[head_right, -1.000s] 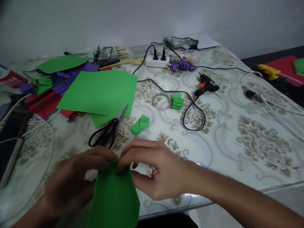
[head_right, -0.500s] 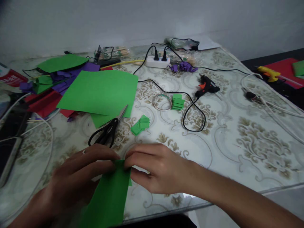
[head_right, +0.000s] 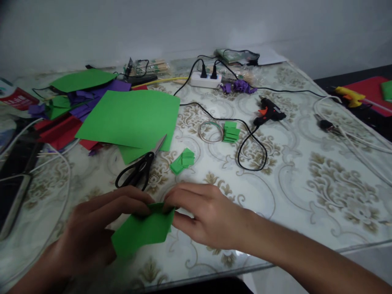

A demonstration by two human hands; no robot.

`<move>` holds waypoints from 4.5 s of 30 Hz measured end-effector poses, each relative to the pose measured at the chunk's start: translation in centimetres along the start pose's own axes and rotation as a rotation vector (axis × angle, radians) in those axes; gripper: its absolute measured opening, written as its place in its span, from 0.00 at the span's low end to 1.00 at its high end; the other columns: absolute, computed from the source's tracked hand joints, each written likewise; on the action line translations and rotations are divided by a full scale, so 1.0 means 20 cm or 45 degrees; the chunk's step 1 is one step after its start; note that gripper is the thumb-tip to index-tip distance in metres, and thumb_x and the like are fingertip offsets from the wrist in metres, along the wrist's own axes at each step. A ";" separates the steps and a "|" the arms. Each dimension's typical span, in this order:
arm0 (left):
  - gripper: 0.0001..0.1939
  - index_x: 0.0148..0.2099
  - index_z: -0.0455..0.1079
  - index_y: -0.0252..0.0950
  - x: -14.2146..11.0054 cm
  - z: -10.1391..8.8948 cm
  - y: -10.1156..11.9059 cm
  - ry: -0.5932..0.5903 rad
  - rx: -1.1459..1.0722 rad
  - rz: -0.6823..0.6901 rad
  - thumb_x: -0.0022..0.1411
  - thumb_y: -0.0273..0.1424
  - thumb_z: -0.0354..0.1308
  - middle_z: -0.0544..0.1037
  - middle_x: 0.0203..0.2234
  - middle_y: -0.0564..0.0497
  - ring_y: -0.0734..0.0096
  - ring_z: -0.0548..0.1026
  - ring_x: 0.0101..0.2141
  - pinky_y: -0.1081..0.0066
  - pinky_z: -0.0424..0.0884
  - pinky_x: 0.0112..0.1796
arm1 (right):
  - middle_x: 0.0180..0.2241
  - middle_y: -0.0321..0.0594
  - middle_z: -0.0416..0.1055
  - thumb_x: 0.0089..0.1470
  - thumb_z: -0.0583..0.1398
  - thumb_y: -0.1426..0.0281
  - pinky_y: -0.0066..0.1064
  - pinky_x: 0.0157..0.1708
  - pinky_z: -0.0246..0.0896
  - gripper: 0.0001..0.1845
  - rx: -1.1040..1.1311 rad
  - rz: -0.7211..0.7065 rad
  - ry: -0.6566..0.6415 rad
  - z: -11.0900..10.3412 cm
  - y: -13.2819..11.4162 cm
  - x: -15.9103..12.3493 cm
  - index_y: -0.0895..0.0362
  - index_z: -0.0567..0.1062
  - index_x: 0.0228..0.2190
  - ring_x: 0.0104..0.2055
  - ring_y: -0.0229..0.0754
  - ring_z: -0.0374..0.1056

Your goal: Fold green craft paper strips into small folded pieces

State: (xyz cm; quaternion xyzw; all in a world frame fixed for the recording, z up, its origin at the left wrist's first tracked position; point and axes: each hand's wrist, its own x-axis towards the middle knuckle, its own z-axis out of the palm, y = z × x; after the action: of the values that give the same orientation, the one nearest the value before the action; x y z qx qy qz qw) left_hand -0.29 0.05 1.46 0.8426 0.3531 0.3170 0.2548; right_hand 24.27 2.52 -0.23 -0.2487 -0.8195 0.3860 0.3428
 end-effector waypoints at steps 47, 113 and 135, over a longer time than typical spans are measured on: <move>0.07 0.43 0.74 0.38 0.02 0.10 0.03 0.084 -0.533 -0.809 0.69 0.37 0.61 0.80 0.33 0.51 0.67 0.79 0.35 0.72 0.77 0.34 | 0.22 0.29 0.55 0.57 0.69 0.55 0.30 0.25 0.42 0.21 0.822 0.966 0.120 0.06 0.01 0.02 0.57 0.72 0.24 0.25 0.34 0.49; 0.06 0.44 0.77 0.45 -0.03 0.15 0.00 0.185 -0.344 -0.535 0.67 0.28 0.64 0.82 0.35 0.56 0.68 0.80 0.35 0.70 0.79 0.39 | 0.32 0.38 0.81 0.61 0.66 0.74 0.30 0.33 0.70 0.02 0.168 0.258 0.316 0.07 -0.01 -0.02 0.56 0.80 0.36 0.32 0.39 0.76; 0.03 0.44 0.77 0.44 -0.02 0.14 0.00 0.125 -0.550 -0.735 0.68 0.32 0.63 0.81 0.37 0.55 0.65 0.78 0.42 0.72 0.76 0.40 | 0.27 0.35 0.80 0.56 0.69 0.73 0.20 0.28 0.68 0.01 0.426 0.555 0.386 0.10 -0.01 -0.01 0.57 0.81 0.33 0.28 0.33 0.74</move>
State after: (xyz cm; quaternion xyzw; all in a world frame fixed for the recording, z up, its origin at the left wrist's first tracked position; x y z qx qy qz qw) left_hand 1.46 -0.88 -0.64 0.6187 0.5133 0.3394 0.4884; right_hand 22.88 1.41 -0.97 -0.4133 -0.6115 0.5384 0.4065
